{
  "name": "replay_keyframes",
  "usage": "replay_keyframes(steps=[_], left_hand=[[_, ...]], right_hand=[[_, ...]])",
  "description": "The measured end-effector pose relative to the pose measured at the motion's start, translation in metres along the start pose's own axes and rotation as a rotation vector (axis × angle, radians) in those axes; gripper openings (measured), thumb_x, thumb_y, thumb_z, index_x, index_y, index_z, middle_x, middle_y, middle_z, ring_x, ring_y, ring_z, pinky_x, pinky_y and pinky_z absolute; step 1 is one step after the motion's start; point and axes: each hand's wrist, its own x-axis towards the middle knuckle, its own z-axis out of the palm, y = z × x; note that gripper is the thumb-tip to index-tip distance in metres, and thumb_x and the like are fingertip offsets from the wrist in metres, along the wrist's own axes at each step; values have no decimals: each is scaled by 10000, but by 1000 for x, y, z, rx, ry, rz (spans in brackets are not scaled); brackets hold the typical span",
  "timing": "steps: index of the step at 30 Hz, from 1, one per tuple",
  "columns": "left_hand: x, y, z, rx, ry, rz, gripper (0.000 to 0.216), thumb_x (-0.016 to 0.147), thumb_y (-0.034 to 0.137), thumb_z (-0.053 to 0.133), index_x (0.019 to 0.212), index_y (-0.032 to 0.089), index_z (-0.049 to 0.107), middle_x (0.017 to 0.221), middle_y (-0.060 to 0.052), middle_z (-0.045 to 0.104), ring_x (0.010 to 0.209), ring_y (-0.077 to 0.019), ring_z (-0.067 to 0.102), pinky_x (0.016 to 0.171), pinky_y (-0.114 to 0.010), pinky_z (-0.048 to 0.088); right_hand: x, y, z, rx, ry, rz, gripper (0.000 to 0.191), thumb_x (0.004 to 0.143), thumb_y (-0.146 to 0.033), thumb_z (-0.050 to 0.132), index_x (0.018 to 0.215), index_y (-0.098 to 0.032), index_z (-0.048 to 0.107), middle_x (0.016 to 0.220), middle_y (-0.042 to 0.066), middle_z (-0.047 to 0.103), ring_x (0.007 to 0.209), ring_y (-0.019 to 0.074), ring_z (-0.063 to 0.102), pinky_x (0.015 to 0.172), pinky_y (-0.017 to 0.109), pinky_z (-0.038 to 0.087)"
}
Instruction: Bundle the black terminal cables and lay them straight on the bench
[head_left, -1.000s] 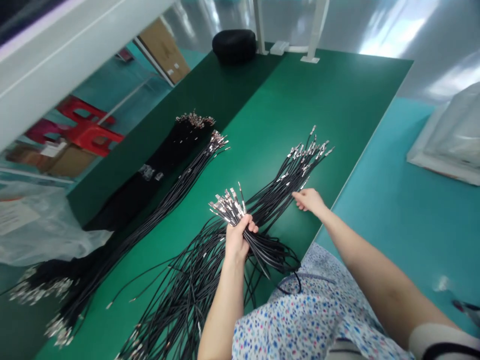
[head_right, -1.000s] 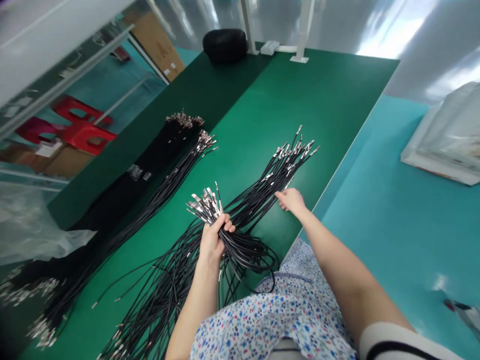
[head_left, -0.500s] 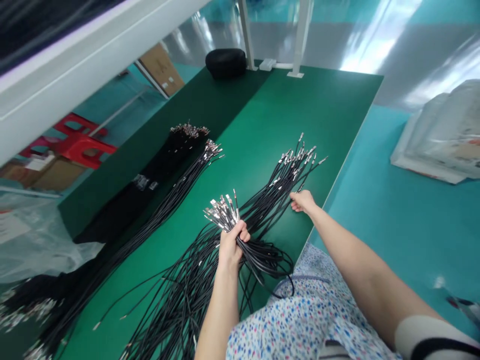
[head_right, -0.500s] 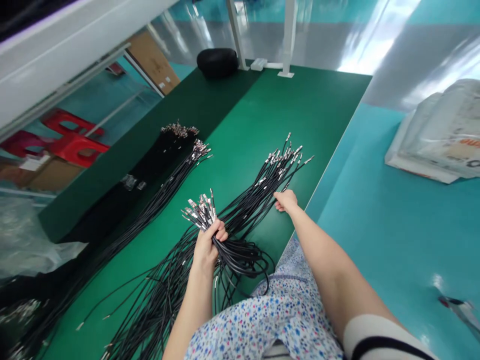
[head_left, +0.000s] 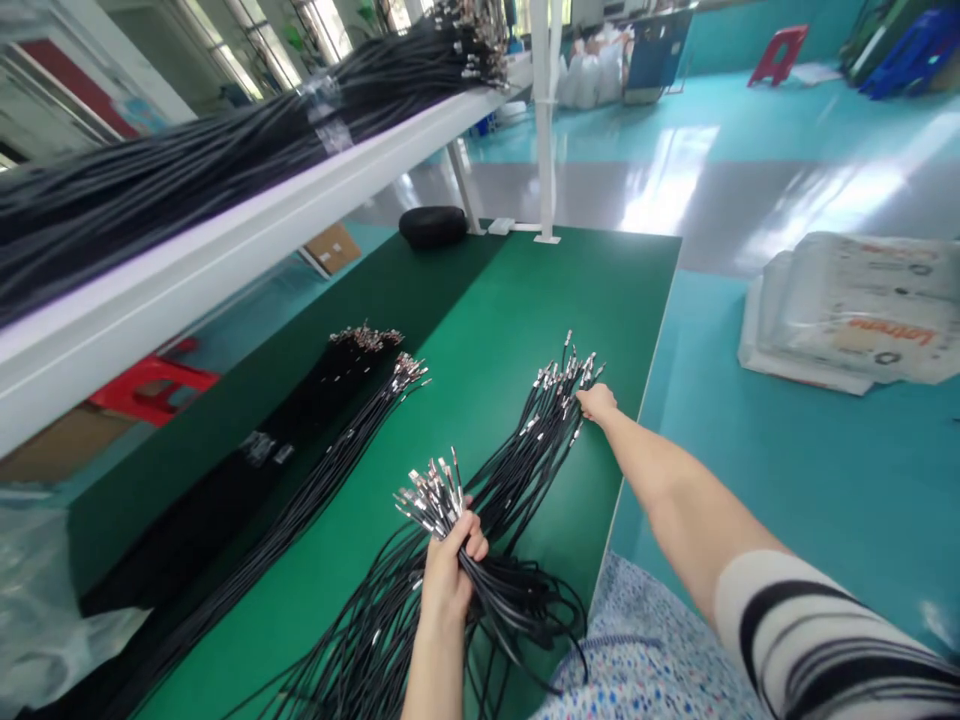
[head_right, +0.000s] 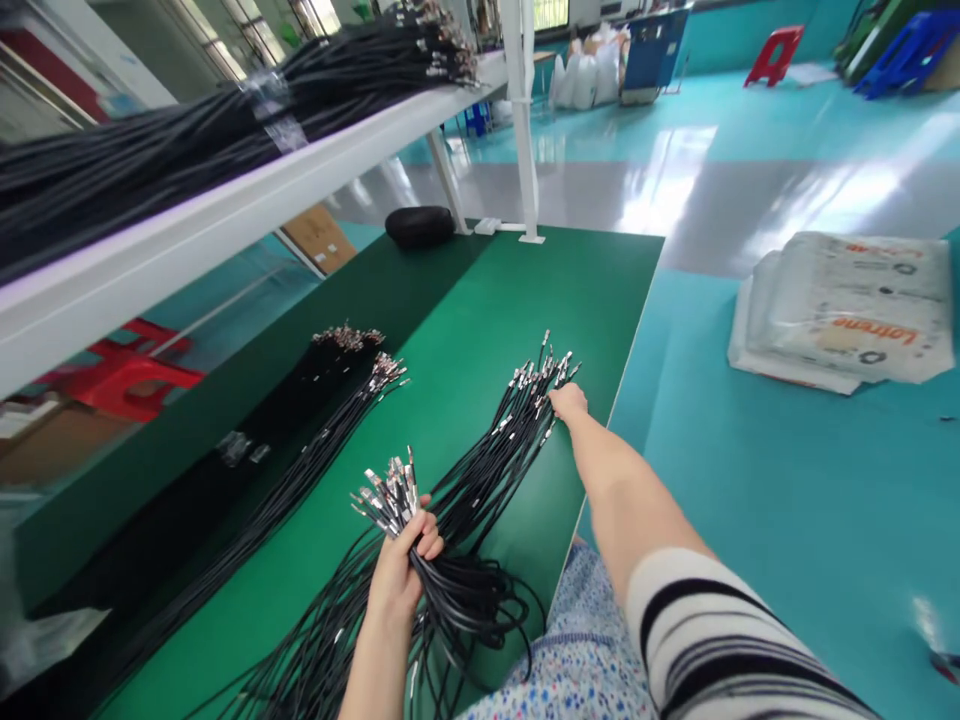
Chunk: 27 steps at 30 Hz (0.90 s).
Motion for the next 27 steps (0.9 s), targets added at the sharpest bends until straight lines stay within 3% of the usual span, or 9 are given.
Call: replay_keyframes(steps=[5, 9, 12, 17, 20, 22, 23, 24, 27], left_hand=[[11, 2, 5, -66, 17, -44, 376, 564, 175, 739, 900, 105, 583, 626, 16, 518, 387, 18, 309, 382, -139, 230], [12, 1, 19, -59, -17, -19, 273, 533, 159, 741, 750, 81, 594, 581, 9, 519, 404, -12, 369, 389, -159, 280], [5, -3, 21, -2, -38, -8, 322, 561, 189, 738, 840, 92, 608, 502, 28, 488, 434, -48, 433, 442, -175, 352], [-12, -7, 14, 13, 24, -29, 319, 561, 225, 752, 819, 104, 609, 510, 24, 513, 443, -60, 465, 470, -182, 383], [-16, -6, 13, -19, 13, -11, 321, 579, 214, 741, 856, 123, 608, 649, 1, 576, 514, -68, 509, 527, -195, 415], [-15, -5, 14, -34, 30, 15, 315, 576, 207, 744, 849, 133, 605, 781, -22, 607, 613, -87, 553, 598, -210, 442], [-13, -4, 14, -43, 31, 25, 297, 574, 209, 746, 821, 133, 601, 829, -33, 611, 674, -105, 569, 649, -230, 454], [-12, -4, 14, -52, 17, 34, 269, 576, 214, 747, 780, 132, 591, 844, -38, 610, 720, -122, 577, 702, -257, 460], [-6, -3, 14, -74, -87, 31, 213, 633, 245, 713, 709, 138, 546, 675, 0, 555, 609, -100, 537, 690, -297, 457]], right_hand=[[-62, -19, -8, -84, -40, -427, 112, 757, -209, 500, 666, -160, 543, 689, 19, 590, 705, 123, 554, 639, 205, 387], [-142, -31, 13, -105, -399, -878, 166, 774, -227, 484, 624, -160, 510, 591, -22, 546, 582, 91, 510, 573, 189, 354], [-192, -35, 31, -33, -604, -935, 163, 783, -165, 440, 649, -157, 532, 606, -16, 589, 555, 87, 538, 562, 186, 373], [-222, -37, 41, -47, -621, -1112, 127, 744, -112, 468, 782, -149, 584, 687, 14, 642, 672, 126, 596, 645, 218, 421], [-196, -35, 35, -12, -840, -977, 96, 743, -181, 536, 778, -143, 616, 645, 11, 637, 593, 116, 593, 588, 214, 445], [-154, -32, 26, 40, -832, -664, 117, 750, -237, 567, 754, -139, 630, 623, 11, 635, 518, 97, 578, 523, 198, 455], [-128, -29, 19, 60, -727, -484, 133, 763, -247, 562, 761, -133, 631, 614, 15, 635, 490, 91, 572, 499, 192, 457], [-100, -26, 11, 65, -465, -285, 130, 764, -240, 566, 744, -127, 626, 589, 14, 627, 465, 85, 562, 482, 185, 458], [-23, -16, -9, 4, -159, -93, 204, 804, -235, 502, 716, -85, 608, 517, 44, 593, 416, 100, 542, 470, 212, 465]])
